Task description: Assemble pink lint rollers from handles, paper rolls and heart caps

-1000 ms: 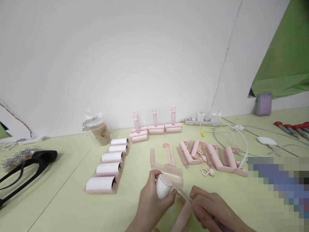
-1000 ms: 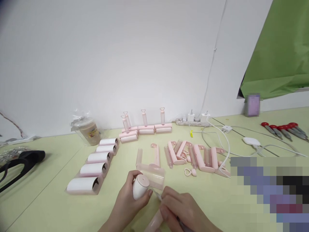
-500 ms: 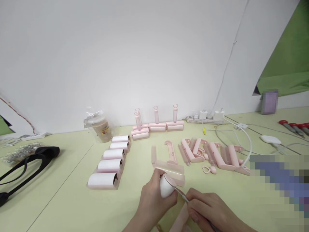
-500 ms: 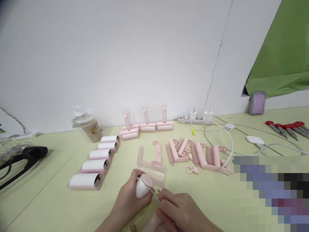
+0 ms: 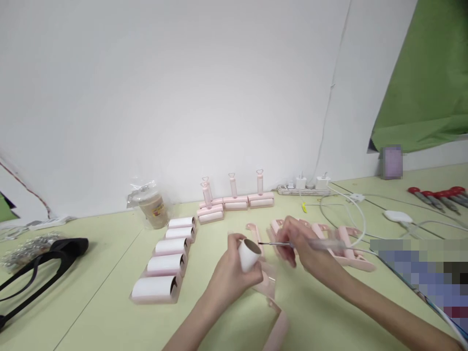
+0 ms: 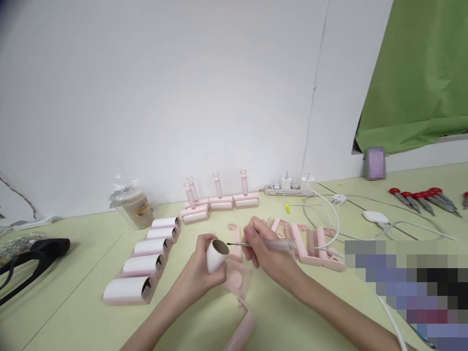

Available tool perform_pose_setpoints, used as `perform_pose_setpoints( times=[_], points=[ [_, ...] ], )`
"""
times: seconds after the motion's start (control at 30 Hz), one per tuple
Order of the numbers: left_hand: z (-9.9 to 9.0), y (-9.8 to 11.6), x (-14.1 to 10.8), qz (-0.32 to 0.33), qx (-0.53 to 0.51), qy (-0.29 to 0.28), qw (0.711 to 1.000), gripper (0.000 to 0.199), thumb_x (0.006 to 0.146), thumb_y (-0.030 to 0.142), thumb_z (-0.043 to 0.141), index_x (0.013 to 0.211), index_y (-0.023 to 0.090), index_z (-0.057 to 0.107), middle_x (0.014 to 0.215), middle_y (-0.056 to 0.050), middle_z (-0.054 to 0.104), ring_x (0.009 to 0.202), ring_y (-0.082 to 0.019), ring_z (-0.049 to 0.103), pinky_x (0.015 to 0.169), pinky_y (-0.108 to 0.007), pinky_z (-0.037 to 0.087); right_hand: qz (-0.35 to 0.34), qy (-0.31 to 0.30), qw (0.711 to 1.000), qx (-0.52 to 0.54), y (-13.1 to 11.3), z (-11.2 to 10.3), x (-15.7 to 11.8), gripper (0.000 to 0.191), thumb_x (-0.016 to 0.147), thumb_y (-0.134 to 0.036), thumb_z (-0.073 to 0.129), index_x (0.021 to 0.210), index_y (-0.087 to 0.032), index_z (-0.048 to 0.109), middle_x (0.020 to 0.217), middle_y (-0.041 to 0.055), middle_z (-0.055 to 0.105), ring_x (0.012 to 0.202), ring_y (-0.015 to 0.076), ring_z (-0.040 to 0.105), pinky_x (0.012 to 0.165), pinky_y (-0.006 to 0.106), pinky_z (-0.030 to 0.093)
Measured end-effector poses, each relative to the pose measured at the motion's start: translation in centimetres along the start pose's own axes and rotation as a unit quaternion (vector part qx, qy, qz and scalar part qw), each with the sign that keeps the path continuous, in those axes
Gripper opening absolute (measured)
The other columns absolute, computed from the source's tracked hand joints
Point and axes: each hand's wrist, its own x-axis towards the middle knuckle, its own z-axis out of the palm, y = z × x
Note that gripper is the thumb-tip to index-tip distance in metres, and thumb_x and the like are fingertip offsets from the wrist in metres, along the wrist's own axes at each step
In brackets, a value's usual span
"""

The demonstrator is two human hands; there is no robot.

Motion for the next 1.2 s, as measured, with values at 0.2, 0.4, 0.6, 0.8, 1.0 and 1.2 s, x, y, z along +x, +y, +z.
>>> perform_pose_setpoints(
  times=[0.2,0.4,0.6,0.8,1.0,1.2],
  points=[
    [1.6,0.8,3.8,0.109,-0.107,-0.012,0.988,0.045,0.067,0.016,0.055,0.106,0.021,0.033,0.100,-0.004,0.053,0.087,-0.018,0.055,0.071,-0.028,0.044,0.035,-0.037,0.997,-0.054,-1.1,0.9,4.2,0.030,0.083,-0.052,0.040,0.084,-0.023,0.050,0.080,0.0002,0.055,0.076,0.0166,0.055,0.063,0.028,0.045],
    [2.4,-0.5,4.3,0.085,-0.171,0.008,0.982,0.034,0.072,0.016,0.053,0.101,0.020,0.036,0.105,-0.005,0.052,0.093,-0.018,0.054,0.077,-0.030,0.044,0.001,-0.060,0.998,-0.031,0.0,0.8,4.8,0.035,0.081,-0.052,0.044,0.100,-0.024,0.053,0.105,0.0041,0.056,0.097,0.0202,0.054,0.080,0.033,0.045],
    [2.4,-0.9,4.5,0.059,-0.205,0.031,0.976,0.029,0.072,0.019,0.054,0.095,0.021,0.036,0.086,0.000,0.053,0.076,-0.014,0.055,0.067,-0.027,0.044,-0.002,-0.052,0.998,-0.026,1.0,1.2,5.2,0.053,0.076,-0.056,0.049,0.117,-0.022,0.043,0.121,0.0103,0.046,0.107,0.0232,0.049,0.087,0.037,0.043],
    [1.9,-1.1,4.6,0.087,-0.192,0.086,0.974,0.039,0.070,0.021,0.060,0.100,0.022,0.034,0.088,0.001,0.051,0.076,-0.014,0.054,0.069,-0.028,0.044,0.036,-0.169,0.985,-0.030,2.2,-0.3,5.3,0.082,0.070,-0.049,0.062,0.134,-0.024,0.019,0.128,0.0116,0.041,0.114,0.0246,0.043,0.087,0.037,0.042],
    [1.0,0.3,3.8,0.153,-0.198,0.177,0.952,0.043,0.074,0.025,0.057,0.107,0.023,0.030,0.096,-0.003,0.048,0.088,-0.017,0.052,0.079,-0.032,0.042,0.041,-0.276,0.958,-0.071,3.5,0.9,4.5,0.067,0.058,-0.043,0.073,0.117,-0.019,0.051,0.114,0.0091,0.056,0.105,0.0289,0.051,0.084,0.036,0.042],
    [-2.3,1.2,2.9,0.217,-0.188,0.249,0.925,0.043,0.077,0.031,0.046,0.111,0.022,0.022,0.107,-0.008,0.044,0.098,-0.019,0.050,0.087,-0.035,0.038,0.014,-0.109,0.994,0.015,3.7,2.9,5.2,0.034,0.081,-0.046,0.048,0.074,-0.015,0.061,0.076,0.0053,0.063,0.078,0.0204,0.059,0.077,0.034,0.045]
  ],
)
